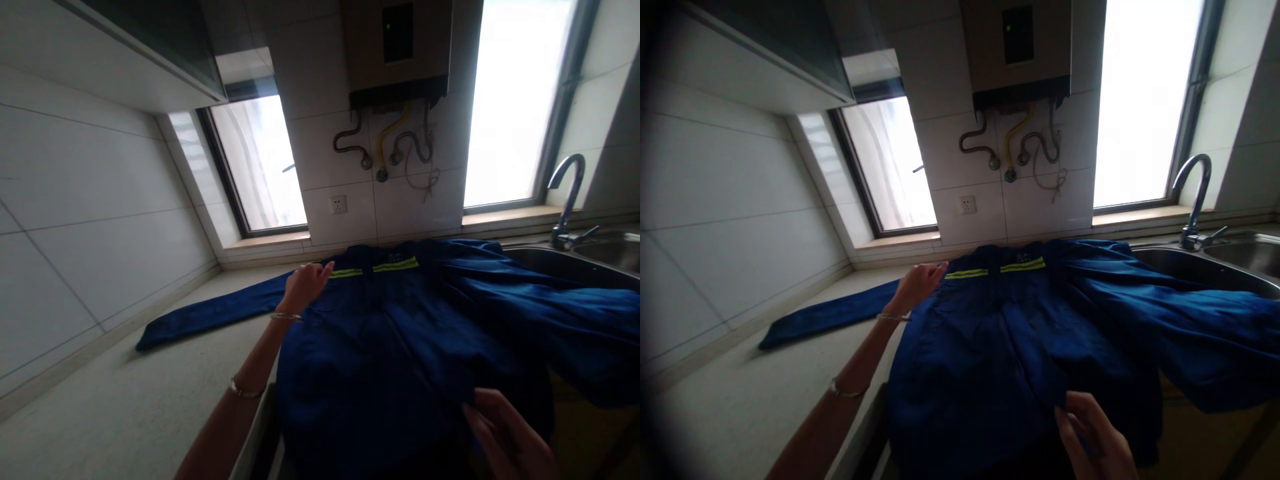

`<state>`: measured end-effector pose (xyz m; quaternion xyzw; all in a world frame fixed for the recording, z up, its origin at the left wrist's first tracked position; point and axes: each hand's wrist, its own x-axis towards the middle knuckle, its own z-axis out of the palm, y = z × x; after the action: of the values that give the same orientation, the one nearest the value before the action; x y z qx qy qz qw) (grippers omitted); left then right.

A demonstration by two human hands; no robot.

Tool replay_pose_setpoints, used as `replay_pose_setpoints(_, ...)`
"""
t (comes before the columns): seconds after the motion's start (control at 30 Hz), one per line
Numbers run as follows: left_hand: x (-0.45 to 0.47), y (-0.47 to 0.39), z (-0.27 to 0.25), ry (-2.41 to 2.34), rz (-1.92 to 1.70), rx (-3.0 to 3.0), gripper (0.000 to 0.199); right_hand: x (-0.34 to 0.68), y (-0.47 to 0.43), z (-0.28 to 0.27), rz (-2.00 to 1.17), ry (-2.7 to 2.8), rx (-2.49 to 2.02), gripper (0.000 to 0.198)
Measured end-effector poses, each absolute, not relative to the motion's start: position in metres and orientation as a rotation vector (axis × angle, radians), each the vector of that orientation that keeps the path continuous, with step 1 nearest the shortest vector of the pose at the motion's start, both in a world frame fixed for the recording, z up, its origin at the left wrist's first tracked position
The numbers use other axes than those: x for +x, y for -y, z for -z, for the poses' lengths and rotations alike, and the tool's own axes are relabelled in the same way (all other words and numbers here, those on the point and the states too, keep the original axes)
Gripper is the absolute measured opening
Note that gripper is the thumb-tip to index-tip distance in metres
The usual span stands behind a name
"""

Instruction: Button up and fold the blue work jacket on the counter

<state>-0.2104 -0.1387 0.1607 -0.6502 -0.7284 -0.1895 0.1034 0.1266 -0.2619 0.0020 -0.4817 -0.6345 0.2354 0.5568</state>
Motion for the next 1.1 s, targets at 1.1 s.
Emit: replay_pose_setpoints(1.1,-0.090,0.268,-0.172,0.869,0.160,-2.576,0.013,0.103,0.266,-0.077,-0.134,1.774,-0.891,0.020)
